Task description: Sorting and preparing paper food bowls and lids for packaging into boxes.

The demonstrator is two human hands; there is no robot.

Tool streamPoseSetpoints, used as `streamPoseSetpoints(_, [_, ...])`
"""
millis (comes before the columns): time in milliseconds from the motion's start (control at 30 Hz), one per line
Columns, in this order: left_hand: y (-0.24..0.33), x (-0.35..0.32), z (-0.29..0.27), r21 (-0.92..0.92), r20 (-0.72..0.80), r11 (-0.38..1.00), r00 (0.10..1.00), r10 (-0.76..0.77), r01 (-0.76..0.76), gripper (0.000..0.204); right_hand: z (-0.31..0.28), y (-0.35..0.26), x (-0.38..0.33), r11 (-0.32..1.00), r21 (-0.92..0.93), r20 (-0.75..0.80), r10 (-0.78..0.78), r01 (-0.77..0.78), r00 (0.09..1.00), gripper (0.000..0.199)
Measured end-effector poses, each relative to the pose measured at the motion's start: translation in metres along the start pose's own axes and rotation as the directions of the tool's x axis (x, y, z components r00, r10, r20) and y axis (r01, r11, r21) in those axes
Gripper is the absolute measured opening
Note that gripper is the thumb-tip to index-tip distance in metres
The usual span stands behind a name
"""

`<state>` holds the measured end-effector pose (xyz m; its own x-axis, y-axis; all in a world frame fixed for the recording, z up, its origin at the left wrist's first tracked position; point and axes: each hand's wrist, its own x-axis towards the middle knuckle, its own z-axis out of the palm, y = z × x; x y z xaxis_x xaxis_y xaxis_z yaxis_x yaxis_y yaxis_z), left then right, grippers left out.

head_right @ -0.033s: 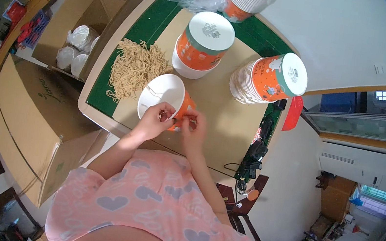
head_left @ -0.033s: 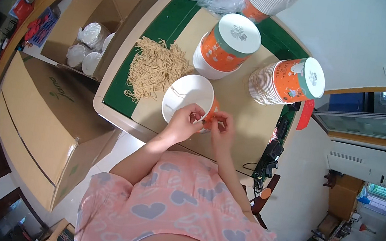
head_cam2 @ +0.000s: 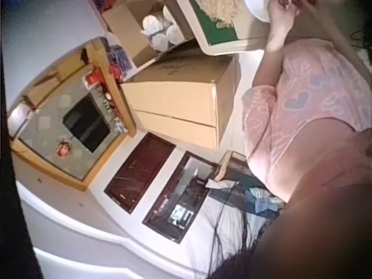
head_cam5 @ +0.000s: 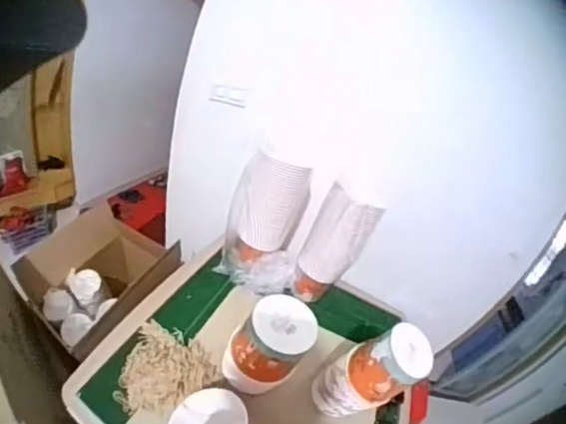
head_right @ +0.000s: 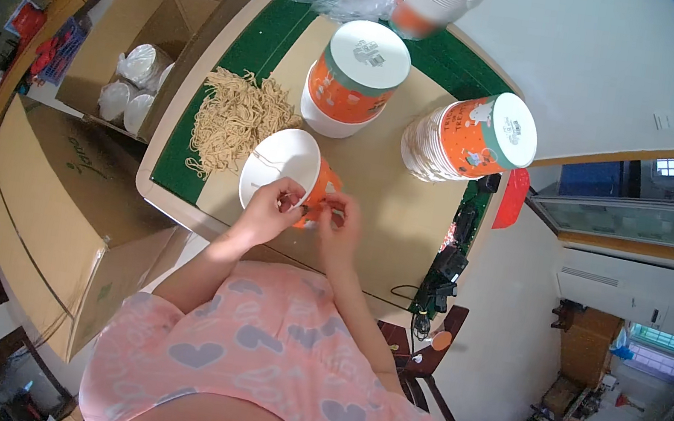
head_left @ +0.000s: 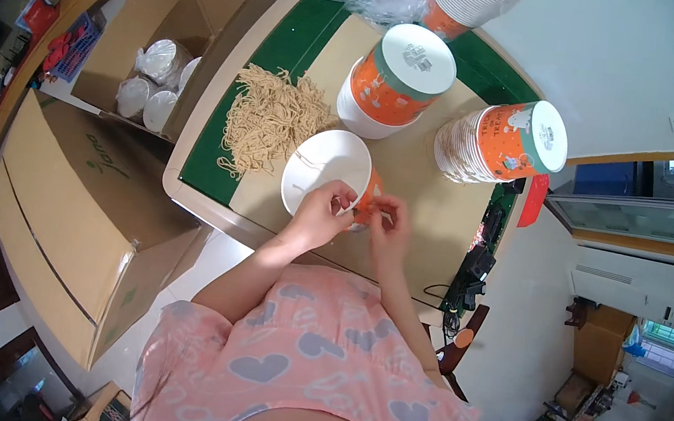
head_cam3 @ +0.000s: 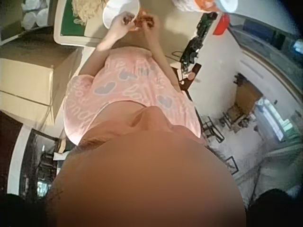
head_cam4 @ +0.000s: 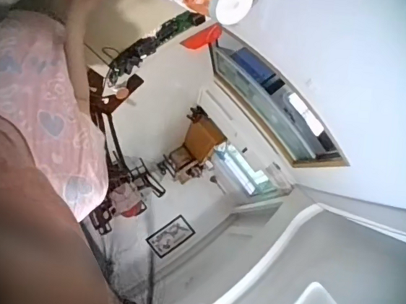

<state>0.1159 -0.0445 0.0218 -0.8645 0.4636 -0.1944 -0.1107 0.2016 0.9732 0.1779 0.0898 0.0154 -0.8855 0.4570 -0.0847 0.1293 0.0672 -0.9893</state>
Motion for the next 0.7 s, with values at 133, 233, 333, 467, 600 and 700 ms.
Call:
streamPoseSetpoints(133, [-0.002,0.003,0.003,-0.044,-0.112,0.999,0.993,0.025,-0.03,0.017,-0.009,0.007,-0.009,0.996,-0.072,0.022,-0.047,0.048,0.999,0.012])
streamPoseSetpoints(233, [-0.004,0.011,0.006,-0.431,-0.226,0.897,0.974,-0.001,-0.099,0.021,-0.018,0.011,-0.024,0.987,-0.13,0.185,-0.07,0.095,0.98,0.009])
streamPoseSetpoints(333, [0.018,0.011,-0.001,-0.713,-0.146,0.697,0.956,-0.254,0.076,0.021,-0.019,0.017,-0.034,0.97,-0.187,0.276,-0.099,0.154,0.956,0.007])
streamPoseSetpoints(467, [0.016,0.014,-0.004,-0.812,-0.07,0.57,0.949,-0.306,0.124,0.021,-0.002,0.001,-0.039,0.987,-0.125,0.072,-0.088,0.097,0.994,0.01])
streamPoseSetpoints(600, [0.006,0.014,-0.001,-0.823,-0.107,0.561,0.943,-0.314,0.093,0.027,-0.004,-0.005,-0.042,0.969,-0.178,0.104,-0.155,0.172,0.982,0.015])
streamPoseSetpoints(700, [0.019,0.012,0.002,-0.846,-0.114,0.524,0.928,-0.355,0.097,0.033,0.001,-0.019,-0.045,0.99,-0.132,0.259,-0.018,0.054,0.966,0.019])
